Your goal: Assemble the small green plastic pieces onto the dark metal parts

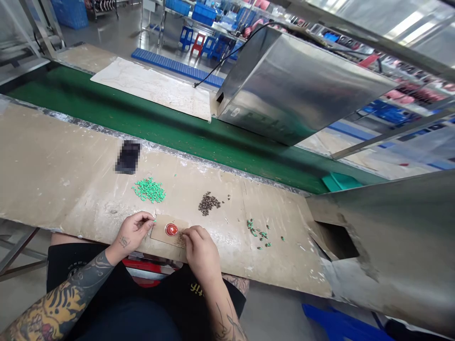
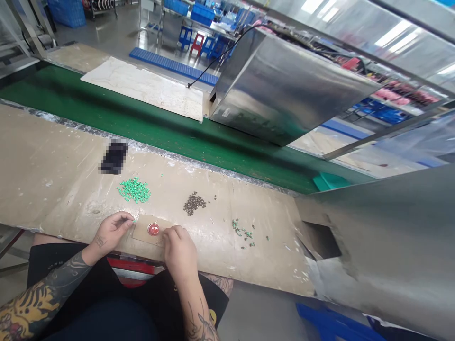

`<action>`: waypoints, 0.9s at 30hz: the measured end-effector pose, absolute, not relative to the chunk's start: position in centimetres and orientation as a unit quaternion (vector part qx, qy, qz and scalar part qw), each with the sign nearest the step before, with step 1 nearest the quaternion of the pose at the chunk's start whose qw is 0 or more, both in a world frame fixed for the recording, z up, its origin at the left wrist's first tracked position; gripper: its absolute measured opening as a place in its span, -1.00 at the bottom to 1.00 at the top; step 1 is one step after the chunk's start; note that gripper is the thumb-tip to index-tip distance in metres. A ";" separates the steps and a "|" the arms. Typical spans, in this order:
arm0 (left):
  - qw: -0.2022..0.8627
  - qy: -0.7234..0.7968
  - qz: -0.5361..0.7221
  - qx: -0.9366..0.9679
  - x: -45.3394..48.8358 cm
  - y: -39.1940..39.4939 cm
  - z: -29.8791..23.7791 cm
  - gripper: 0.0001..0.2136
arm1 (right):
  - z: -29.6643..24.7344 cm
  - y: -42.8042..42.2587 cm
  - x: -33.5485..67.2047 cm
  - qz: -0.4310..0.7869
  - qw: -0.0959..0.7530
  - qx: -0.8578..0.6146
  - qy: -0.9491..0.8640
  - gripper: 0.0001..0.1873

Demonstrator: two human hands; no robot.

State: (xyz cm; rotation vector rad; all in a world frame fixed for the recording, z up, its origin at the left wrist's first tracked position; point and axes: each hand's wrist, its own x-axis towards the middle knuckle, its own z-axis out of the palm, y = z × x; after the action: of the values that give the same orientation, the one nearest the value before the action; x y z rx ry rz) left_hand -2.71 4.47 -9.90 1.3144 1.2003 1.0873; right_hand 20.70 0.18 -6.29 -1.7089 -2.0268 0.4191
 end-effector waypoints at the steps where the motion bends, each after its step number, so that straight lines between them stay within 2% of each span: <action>1: 0.506 0.497 0.451 0.542 -2.7 4.5 -9.9 -0.80 | -6.6 0.1 20.9 0.128 0.202 -0.625 -0.743 -0.77; 5: 0.505 0.499 0.452 0.540 -2.5 4.6 -9.9 -0.80 | -7.8 -0.2 21.4 0.089 0.130 -0.634 -0.757 -0.76; 9: 0.499 0.501 0.455 0.541 -2.4 4.4 -9.2 -0.79 | -7.4 -0.3 21.5 0.109 0.129 -0.642 -0.748 -0.77; 11: 0.500 0.498 0.452 0.546 -2.3 4.1 -8.4 -0.80 | -6.4 -0.4 21.4 0.168 0.190 -0.635 -0.730 -0.79; 15: 0.509 0.479 0.440 0.564 -1.5 2.9 -6.2 -0.85 | -4.0 -1.3 20.6 0.336 0.388 -0.570 -0.641 -0.87; 17: 0.522 0.463 0.433 0.570 -1.0 2.3 -5.0 -0.87 | -3.0 -1.8 19.7 0.388 0.448 -0.534 -0.604 -0.90; 21: 0.549 0.424 0.422 0.584 -0.2 1.4 -3.0 -0.89 | -1.7 -2.5 18.3 0.455 0.498 -0.481 -0.560 -0.93; 27: 0.516 0.401 0.404 0.640 0.1 1.0 -1.2 -0.88 | -0.8 -2.7 18.1 0.482 0.508 -0.460 -0.546 -0.94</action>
State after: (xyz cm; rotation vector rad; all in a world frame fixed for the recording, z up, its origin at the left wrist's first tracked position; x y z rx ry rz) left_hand 0.13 1.03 -1.16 1.5368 0.9628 0.9713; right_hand 18.10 -2.67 -0.76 -1.1095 -1.3164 1.1620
